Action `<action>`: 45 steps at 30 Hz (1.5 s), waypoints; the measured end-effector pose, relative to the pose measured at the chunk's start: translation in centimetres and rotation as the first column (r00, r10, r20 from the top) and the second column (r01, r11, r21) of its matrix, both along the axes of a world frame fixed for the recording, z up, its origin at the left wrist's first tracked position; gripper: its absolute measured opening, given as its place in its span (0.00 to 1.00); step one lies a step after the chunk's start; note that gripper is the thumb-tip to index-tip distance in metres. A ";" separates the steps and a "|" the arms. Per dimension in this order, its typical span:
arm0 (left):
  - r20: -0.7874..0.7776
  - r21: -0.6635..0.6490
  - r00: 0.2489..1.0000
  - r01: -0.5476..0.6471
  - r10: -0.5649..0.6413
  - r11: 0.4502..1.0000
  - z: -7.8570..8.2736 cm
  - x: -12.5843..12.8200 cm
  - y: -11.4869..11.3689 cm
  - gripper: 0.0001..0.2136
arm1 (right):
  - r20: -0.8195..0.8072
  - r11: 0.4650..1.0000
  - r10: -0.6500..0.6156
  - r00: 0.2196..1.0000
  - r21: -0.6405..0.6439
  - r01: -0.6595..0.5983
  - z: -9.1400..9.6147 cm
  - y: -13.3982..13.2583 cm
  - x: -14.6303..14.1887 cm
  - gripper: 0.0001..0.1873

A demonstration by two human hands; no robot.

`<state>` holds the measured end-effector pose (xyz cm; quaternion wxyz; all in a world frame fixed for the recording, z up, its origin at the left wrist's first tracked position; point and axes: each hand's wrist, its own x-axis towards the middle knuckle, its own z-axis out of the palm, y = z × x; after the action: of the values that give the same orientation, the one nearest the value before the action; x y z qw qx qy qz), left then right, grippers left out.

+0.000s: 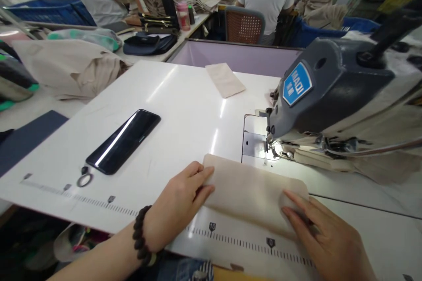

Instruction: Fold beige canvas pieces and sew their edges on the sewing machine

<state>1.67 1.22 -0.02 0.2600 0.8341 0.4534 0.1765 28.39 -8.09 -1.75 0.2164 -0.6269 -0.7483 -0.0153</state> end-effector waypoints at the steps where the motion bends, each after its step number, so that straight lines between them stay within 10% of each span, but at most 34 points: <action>1: -0.005 -0.007 1.000 -0.001 0.001 1.000 0.0 0.0 0.0 0.11 | 0.016 1.000 0.011 1.000 -0.002 -0.011 -0.1 0.0 0.1 0.14; 20: -0.061 -0.111 0.998 -0.036 0.029 0.993 0.5 0.3 0.5 0.11 | 0.049 0.998 0.058 0.997 -0.019 -0.057 0.1 0.8 0.0 0.15; 45: -0.194 0.129 0.981 0.011 0.015 0.992 -1.6 -0.7 1.1 0.18 | -0.186 0.947 -0.156 0.970 -0.307 0.094 1.6 1.4 -1.2 0.11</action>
<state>0.95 2.35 -1.60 0.1598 0.8619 0.4652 0.1234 27.21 -6.64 -0.12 0.1956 -0.6967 -0.6740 0.1488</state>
